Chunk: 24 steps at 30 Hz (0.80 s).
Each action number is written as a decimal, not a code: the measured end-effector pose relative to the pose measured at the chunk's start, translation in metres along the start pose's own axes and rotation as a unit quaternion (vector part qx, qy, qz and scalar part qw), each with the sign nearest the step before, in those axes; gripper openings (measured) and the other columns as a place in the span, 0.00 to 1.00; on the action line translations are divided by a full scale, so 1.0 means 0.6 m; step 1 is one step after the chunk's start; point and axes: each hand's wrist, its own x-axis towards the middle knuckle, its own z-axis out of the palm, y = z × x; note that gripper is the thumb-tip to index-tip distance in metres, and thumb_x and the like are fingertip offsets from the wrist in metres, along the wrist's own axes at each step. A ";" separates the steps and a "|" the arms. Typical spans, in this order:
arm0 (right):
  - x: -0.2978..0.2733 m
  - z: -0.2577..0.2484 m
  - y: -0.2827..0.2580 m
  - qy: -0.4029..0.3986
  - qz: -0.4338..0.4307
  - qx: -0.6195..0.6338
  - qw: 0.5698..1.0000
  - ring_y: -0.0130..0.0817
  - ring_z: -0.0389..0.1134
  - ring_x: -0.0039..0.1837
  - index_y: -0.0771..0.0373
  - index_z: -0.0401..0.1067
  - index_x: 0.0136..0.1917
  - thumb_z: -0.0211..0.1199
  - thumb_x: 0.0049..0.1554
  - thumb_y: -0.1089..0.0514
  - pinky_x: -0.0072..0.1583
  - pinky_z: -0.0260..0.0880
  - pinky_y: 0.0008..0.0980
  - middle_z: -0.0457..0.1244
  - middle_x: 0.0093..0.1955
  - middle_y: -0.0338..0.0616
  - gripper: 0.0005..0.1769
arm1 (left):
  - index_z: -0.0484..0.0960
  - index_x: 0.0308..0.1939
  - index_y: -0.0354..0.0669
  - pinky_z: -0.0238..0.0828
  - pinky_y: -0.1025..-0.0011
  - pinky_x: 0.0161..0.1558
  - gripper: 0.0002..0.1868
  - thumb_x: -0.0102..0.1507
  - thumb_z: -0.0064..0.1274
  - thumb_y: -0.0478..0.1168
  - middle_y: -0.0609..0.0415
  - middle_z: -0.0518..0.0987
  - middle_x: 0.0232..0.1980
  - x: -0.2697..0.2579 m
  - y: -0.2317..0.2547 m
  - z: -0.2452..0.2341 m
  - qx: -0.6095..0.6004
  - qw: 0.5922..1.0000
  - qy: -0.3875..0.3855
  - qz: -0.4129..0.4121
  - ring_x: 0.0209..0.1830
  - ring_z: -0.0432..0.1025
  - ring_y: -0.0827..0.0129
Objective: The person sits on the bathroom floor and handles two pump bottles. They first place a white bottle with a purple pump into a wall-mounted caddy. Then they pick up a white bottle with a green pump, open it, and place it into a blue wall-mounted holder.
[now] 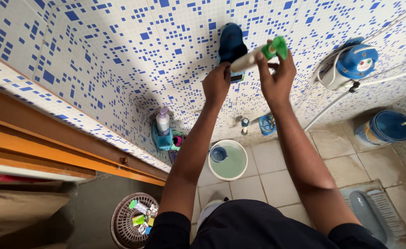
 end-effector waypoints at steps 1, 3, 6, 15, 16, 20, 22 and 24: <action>0.006 0.005 0.004 0.003 0.000 0.003 1.000 0.39 0.74 0.62 0.71 0.68 0.70 0.64 0.71 0.56 0.56 0.81 0.32 0.65 0.63 0.52 0.20 | 0.85 0.46 0.49 0.75 0.60 0.37 0.07 0.65 0.57 0.41 0.50 0.84 0.36 -0.004 -0.003 0.003 -0.001 1.000 0.011 0.000 0.35 0.79 0.56; 0.018 0.018 0.010 0.008 -0.008 0.008 1.000 0.37 0.74 0.62 0.70 0.68 0.70 0.63 0.71 0.55 0.56 0.80 0.32 0.66 0.62 0.51 0.20 | 0.84 0.42 0.48 0.74 0.60 0.36 0.04 0.64 0.58 0.39 0.50 0.83 0.34 -0.007 -0.006 0.006 -0.004 0.999 0.027 0.022 0.34 0.78 0.56; 0.033 0.039 0.017 0.017 -0.035 0.016 0.999 0.36 0.74 0.60 0.70 0.69 0.68 0.63 0.71 0.56 0.54 0.80 0.32 0.65 0.59 0.50 0.18 | 0.83 0.40 0.45 0.72 0.58 0.38 0.04 0.62 0.59 0.35 0.50 0.80 0.32 -0.011 -0.003 0.006 0.007 0.996 0.040 0.076 0.33 0.76 0.56; 0.062 0.066 0.051 0.036 -0.051 0.027 0.998 0.34 0.73 0.57 0.71 0.71 0.61 0.65 0.71 0.53 0.51 0.80 0.30 0.65 0.56 0.48 0.17 | 0.83 0.46 0.39 0.68 0.61 0.47 0.11 0.59 0.59 0.30 0.51 0.81 0.35 -0.013 -0.007 0.002 0.056 0.984 0.041 0.162 0.36 0.74 0.59; 0.064 0.070 0.057 0.040 -0.048 0.042 0.997 0.34 0.73 0.57 0.72 0.71 0.61 0.65 0.71 0.52 0.51 0.81 0.30 0.67 0.56 0.48 0.19 | 0.83 0.46 0.38 0.68 0.61 0.47 0.12 0.59 0.59 0.30 0.51 0.81 0.35 -0.012 -0.007 0.001 0.060 0.983 0.039 0.166 0.36 0.74 0.59; 0.069 0.078 0.084 0.043 -0.027 0.016 0.999 0.33 0.73 0.54 0.74 0.72 0.60 0.65 0.69 0.51 0.44 0.81 0.29 0.65 0.51 0.49 0.21 | 0.84 0.46 0.40 0.65 0.61 0.52 0.11 0.59 0.60 0.31 0.52 0.82 0.35 -0.013 -0.007 -0.001 0.082 0.980 0.045 0.173 0.37 0.74 0.61; 0.066 0.084 0.096 0.039 0.023 0.005 0.999 0.31 0.74 0.50 0.73 0.72 0.58 0.67 0.68 0.49 0.44 0.78 0.28 0.68 0.50 0.48 0.21 | 0.84 0.45 0.41 0.64 0.60 0.55 0.10 0.59 0.60 0.32 0.52 0.82 0.34 -0.014 -0.006 -0.001 0.099 0.978 0.050 0.176 0.38 0.74 0.61; 0.066 0.089 0.104 0.026 0.025 -0.015 0.999 0.32 0.74 0.50 0.71 0.73 0.57 0.68 0.68 0.49 0.44 0.78 0.28 0.68 0.50 0.48 0.21 | 0.84 0.46 0.41 0.63 0.61 0.54 0.10 0.60 0.60 0.32 0.53 0.82 0.34 -0.012 -0.005 -0.001 0.095 0.981 0.035 0.164 0.38 0.74 0.62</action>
